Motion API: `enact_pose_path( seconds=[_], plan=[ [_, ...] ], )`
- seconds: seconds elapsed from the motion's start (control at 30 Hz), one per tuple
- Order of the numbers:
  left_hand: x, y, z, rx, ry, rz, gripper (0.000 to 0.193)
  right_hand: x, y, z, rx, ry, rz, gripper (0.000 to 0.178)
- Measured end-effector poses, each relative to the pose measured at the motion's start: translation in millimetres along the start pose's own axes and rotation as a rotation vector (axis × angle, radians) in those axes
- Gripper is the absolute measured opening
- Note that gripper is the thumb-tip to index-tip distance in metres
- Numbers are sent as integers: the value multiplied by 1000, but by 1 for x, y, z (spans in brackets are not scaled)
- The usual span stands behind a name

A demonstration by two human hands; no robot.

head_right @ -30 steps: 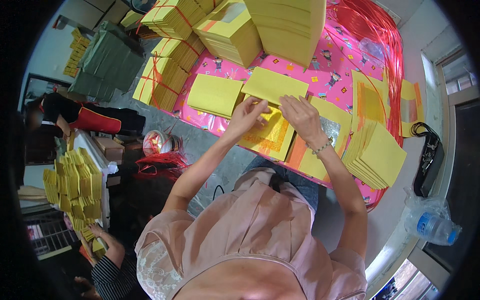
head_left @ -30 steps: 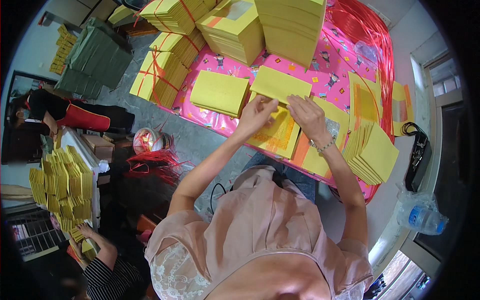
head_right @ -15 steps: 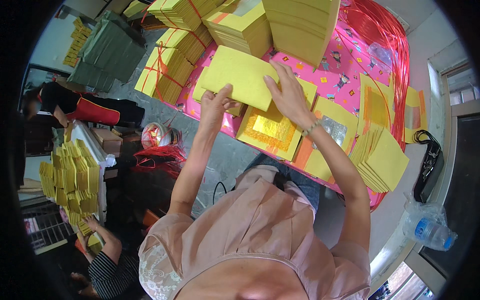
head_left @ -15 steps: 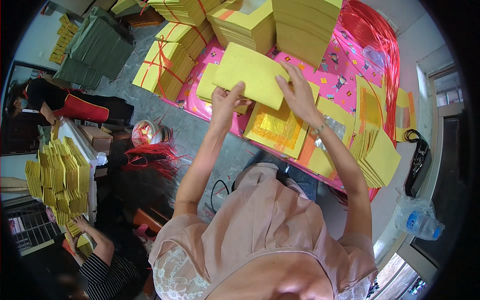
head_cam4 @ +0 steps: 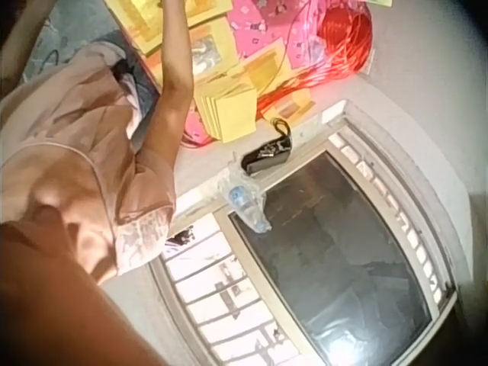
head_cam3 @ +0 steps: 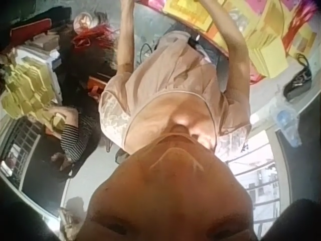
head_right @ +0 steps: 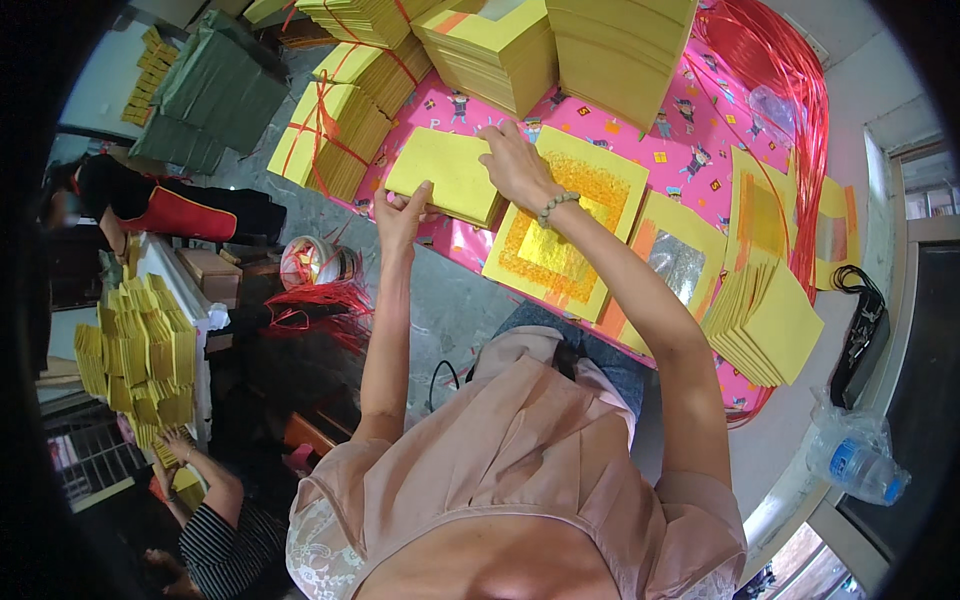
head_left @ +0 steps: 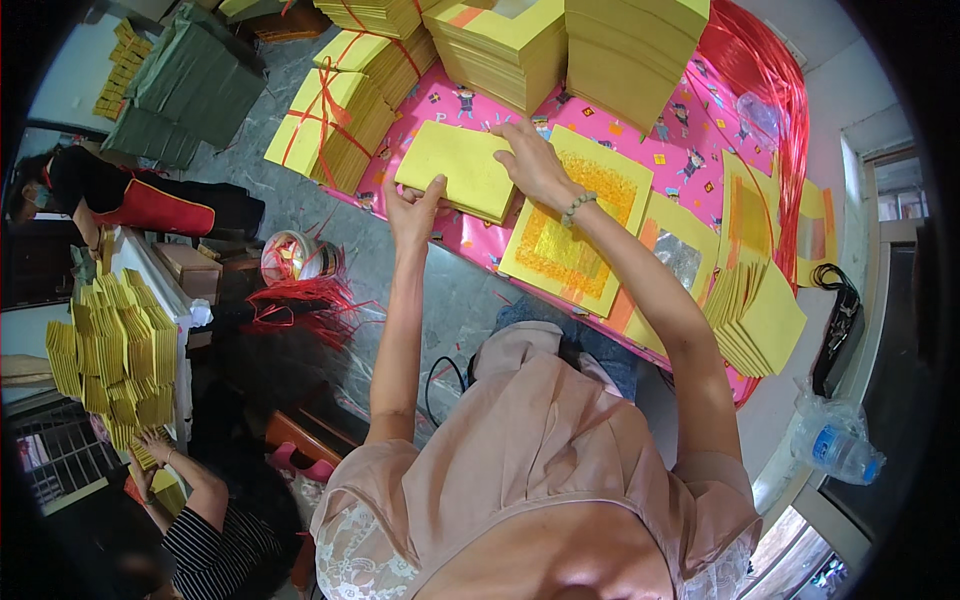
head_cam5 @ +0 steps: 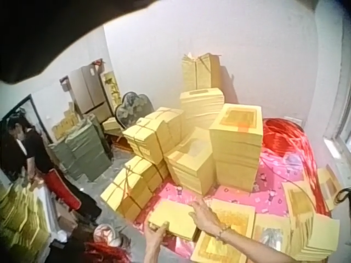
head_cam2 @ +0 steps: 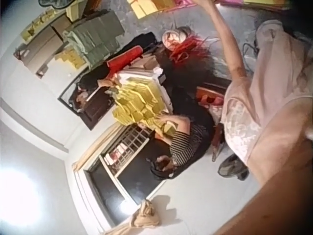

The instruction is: Applying gold foil sheets onto yellow joss paper and stacking them.

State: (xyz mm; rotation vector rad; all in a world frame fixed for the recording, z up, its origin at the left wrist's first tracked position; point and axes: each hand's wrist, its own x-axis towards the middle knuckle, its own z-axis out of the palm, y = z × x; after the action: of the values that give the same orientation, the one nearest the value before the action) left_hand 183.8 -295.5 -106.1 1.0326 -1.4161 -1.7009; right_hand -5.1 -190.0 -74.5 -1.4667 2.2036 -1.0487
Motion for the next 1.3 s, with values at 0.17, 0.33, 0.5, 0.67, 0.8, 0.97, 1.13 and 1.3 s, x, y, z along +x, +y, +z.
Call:
enact_pose_path(
  seconds=[0.17, 0.33, 0.5, 0.67, 0.8, 0.97, 1.13, 1.3],
  plan=[
    [5, -6, 5, 95, 16, 47, 62, 1, 5, 6, -120, -42, -35, 32],
    [6, -8, 4, 145, -4, 94, 60, -1, 3, 5, -135, -38, -53, 31],
    [16, -22, -7, 431, 32, 178, 61, -3, 3, 5, -228, -24, -101, 31],
    [-3, 13, 6, 814, 104, 212, 82, -22, -1, -19, -303, 167, -293, 31],
    [-15, 18, 9, 1067, 252, 225, 93, -61, -6, -55, -167, 168, -269, 26],
    [-16, 10, 10, 1154, 207, 558, 72, -128, -2, -88, -114, 128, -206, 22],
    [-4, -10, 7, 1155, -69, 674, 49, -189, -7, -98, -91, -47, -107, 28],
    [-5, -10, 10, 1171, -78, 652, 43, -224, -14, -91, -281, 1, -151, 44]
  ],
)
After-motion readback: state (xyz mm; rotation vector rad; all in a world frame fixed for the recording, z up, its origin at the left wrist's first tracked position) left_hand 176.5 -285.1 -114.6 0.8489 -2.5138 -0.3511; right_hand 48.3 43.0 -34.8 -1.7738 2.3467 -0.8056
